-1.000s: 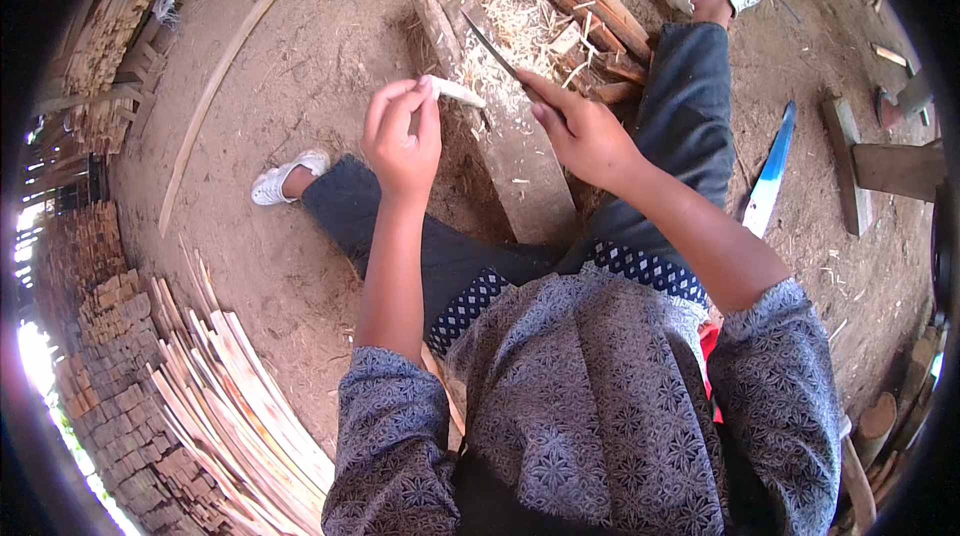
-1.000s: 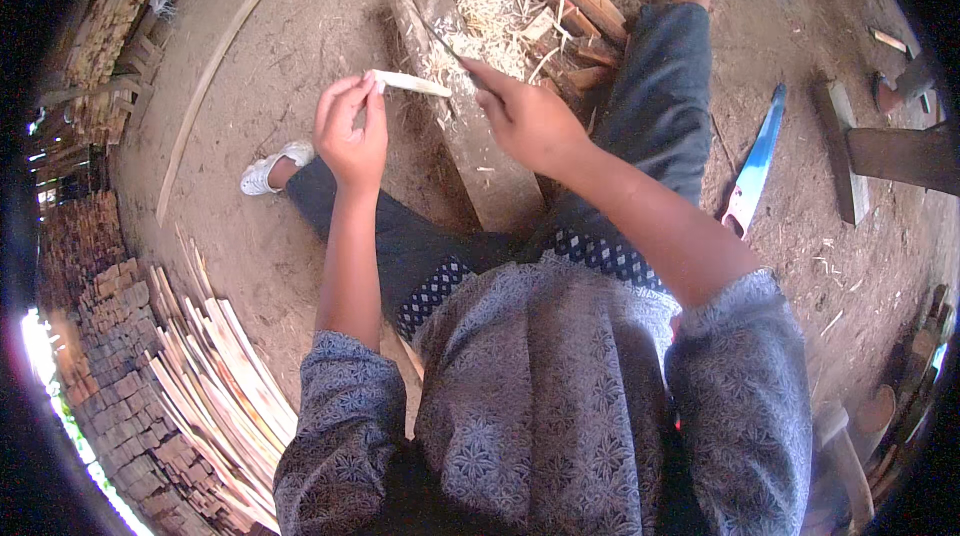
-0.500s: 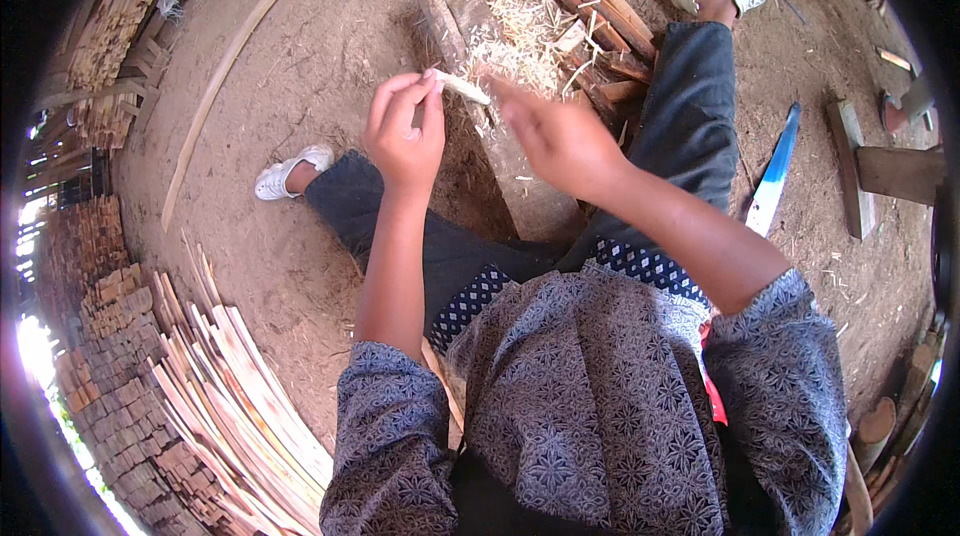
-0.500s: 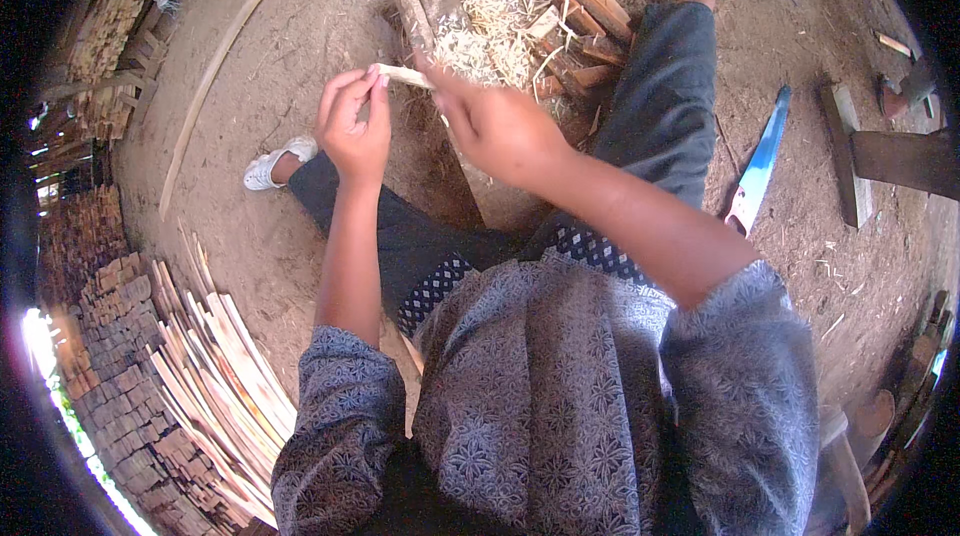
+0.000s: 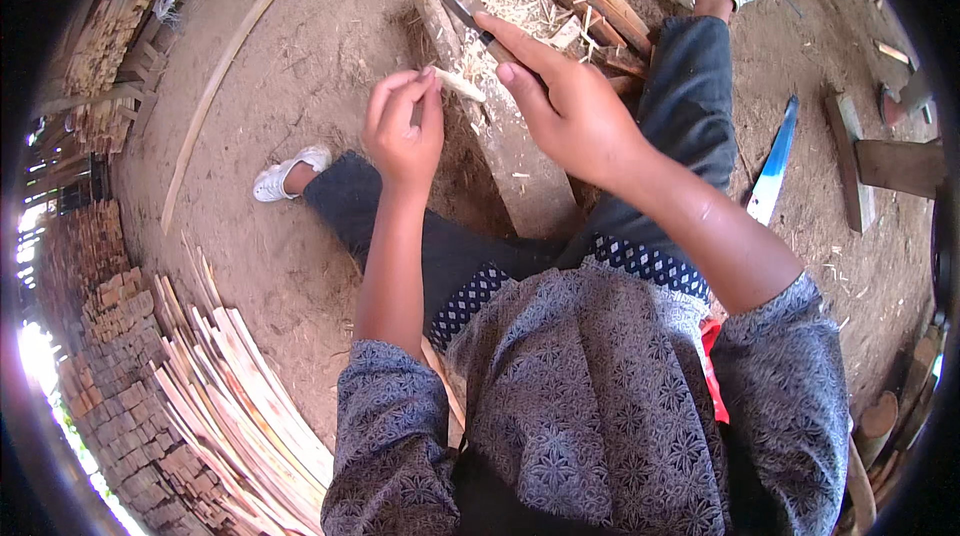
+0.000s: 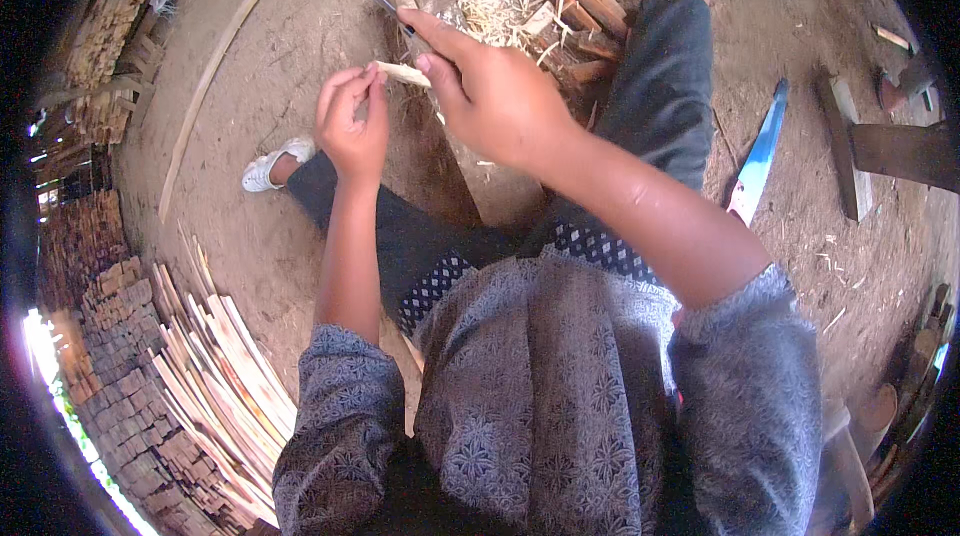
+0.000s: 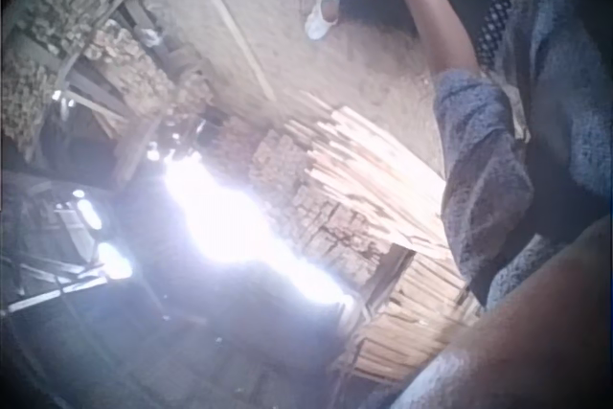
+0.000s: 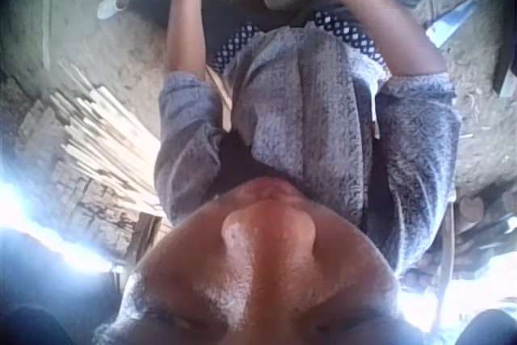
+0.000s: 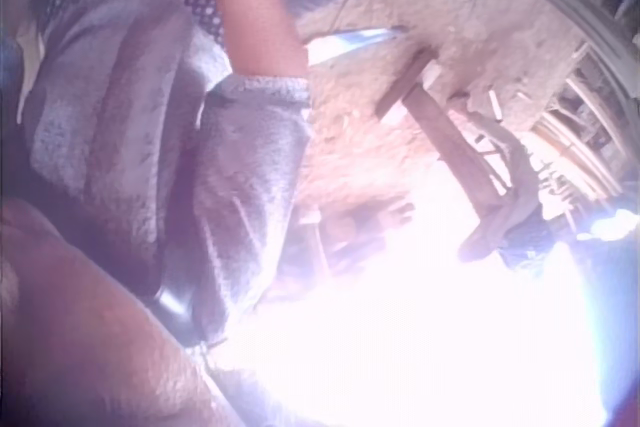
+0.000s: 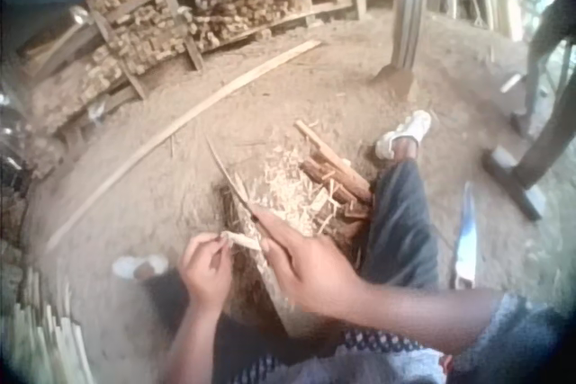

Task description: The person sits on the ground and uses a knife to carve a small piece of wood, repeatedly shaving off thin strips. The person rotates the wood to work on different sides and continues the carving process throughout the clip.

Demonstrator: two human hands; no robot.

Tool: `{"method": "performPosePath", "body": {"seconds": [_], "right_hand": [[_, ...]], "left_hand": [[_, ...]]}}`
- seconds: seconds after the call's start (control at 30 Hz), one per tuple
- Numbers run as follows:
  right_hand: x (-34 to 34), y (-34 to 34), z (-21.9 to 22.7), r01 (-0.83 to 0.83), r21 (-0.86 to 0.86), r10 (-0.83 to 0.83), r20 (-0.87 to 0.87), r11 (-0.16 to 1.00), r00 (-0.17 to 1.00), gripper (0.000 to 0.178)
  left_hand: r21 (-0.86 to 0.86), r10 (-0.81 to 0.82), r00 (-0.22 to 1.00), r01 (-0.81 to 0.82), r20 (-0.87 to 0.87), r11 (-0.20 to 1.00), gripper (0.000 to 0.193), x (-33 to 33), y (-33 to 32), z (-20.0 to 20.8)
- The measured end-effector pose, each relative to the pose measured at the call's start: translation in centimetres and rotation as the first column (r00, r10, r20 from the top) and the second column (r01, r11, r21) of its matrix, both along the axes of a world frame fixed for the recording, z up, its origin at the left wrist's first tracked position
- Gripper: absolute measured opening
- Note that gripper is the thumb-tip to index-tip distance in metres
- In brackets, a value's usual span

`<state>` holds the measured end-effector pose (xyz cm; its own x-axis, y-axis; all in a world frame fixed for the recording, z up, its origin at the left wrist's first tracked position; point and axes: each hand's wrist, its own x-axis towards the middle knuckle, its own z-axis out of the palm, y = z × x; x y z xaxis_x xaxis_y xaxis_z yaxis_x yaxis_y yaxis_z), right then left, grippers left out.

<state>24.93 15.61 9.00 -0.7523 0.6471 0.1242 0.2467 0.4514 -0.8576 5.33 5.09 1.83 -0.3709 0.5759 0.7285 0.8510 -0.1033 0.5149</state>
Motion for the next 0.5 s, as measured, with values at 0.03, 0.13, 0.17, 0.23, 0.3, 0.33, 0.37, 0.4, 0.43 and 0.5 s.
{"method": "performPosePath", "body": {"seconds": [0.03,0.13,0.17,0.23,0.3,0.33,0.37,0.4,0.43,0.5], "right_hand": [[0.0,-0.2,-0.5,-0.016,0.037,0.015,0.035,0.999,0.999,0.043],[0.5,0.5,-3.3,-0.163,0.058,0.141,0.283,0.985,0.949,0.046],[0.5,1.0,-3.5,-0.111,0.060,0.097,0.190,0.992,0.977,0.046],[-0.7,1.0,0.4,-0.034,0.017,0.034,0.012,0.999,0.999,0.045],[-0.9,0.1,1.3,-0.049,-0.010,0.050,0.074,0.999,0.996,0.045],[-0.5,-0.1,-0.5,-0.107,0.018,0.099,0.257,0.994,0.961,0.045],[-0.1,-0.2,-2.5,-0.169,0.032,0.139,0.432,0.985,0.891,0.045],[1.2,0.5,-5.3,-0.190,0.044,0.147,0.471,0.981,0.870,0.044],[2.7,1.6,-8.7,-0.207,0.050,0.155,0.500,0.977,0.852,0.043],[2.7,2.5,-10.0,-0.152,0.068,0.118,0.358,0.986,0.926,0.042]], "left_hand": [[-0.011,-0.020,1.000,0.020,-0.016,1.000,0.015,0.1,0.3,0.0],[-0.026,-0.057,0.997,0.056,-0.059,0.998,0.017,-0.1,0.7,0.3],[-0.022,-0.057,0.996,0.056,-0.066,0.998,0.017,-0.2,0.6,0.1],[-0.045,-0.030,0.997,0.027,-0.066,0.999,0.017,-0.1,-0.5,-0.4],[-0.049,-0.015,0.997,0.012,-0.073,0.999,0.017,0.0,-0.2,0.2],[-0.048,-0.023,0.998,0.020,-0.065,0.999,0.017,0.2,0.0,0.3],[-0.047,-0.031,0.998,0.028,-0.057,0.998,0.017,0.3,0.0,0.3],[-0.033,-0.048,0.998,0.046,-0.046,0.998,0.018,0.4,0.5,0.2],[-0.007,-0.046,0.998,0.046,-0.048,0.999,0.016,0.1,0.9,0.3],[0.038,0.012,0.999,-0.010,-0.039,0.999,0.014,-0.2,0.4,-0.4]]}}
